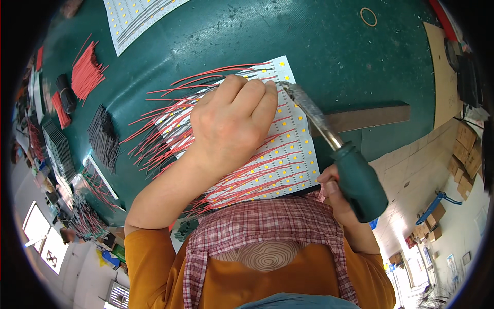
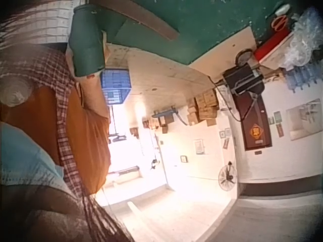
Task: Connecting wires to LED strip circuit boards using a specialized heating or soldering tool.
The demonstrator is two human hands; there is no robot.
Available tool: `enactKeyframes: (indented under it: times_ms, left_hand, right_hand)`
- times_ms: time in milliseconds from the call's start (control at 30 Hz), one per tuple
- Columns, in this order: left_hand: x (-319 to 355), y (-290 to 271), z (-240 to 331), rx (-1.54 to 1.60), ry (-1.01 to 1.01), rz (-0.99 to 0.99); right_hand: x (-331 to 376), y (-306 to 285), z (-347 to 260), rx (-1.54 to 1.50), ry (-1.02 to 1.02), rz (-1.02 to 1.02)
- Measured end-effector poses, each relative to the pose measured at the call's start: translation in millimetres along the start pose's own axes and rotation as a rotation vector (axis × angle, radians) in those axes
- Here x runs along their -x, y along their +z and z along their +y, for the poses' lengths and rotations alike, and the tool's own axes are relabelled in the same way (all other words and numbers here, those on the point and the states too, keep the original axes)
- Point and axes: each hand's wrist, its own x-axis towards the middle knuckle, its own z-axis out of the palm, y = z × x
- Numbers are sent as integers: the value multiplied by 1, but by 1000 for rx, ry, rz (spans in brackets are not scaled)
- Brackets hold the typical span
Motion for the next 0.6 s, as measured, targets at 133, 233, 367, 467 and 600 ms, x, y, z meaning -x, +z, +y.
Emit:
enactKeyframes:
  times_ms: [133,233,367,467,600]
  left_hand:
    - [-1,-1,-1,12,-1,6]
    - [-2,-2,0,8,-8,-5]
    - [-1,-2,3,14,-36,-41]
    - [-1,-11,-5,101,-21,-77]
    - [17,-61,-36,-58,-130,-56]
  right_hand:
    - [12,5,-3,-857,212,191]
    - [3,6,-13,-903,238,240]
    - [-5,15,-7,-1127,76,240]
    - [-15,28,-8,-1209,93,294]
    - [-25,40,0,-1150,0,307]
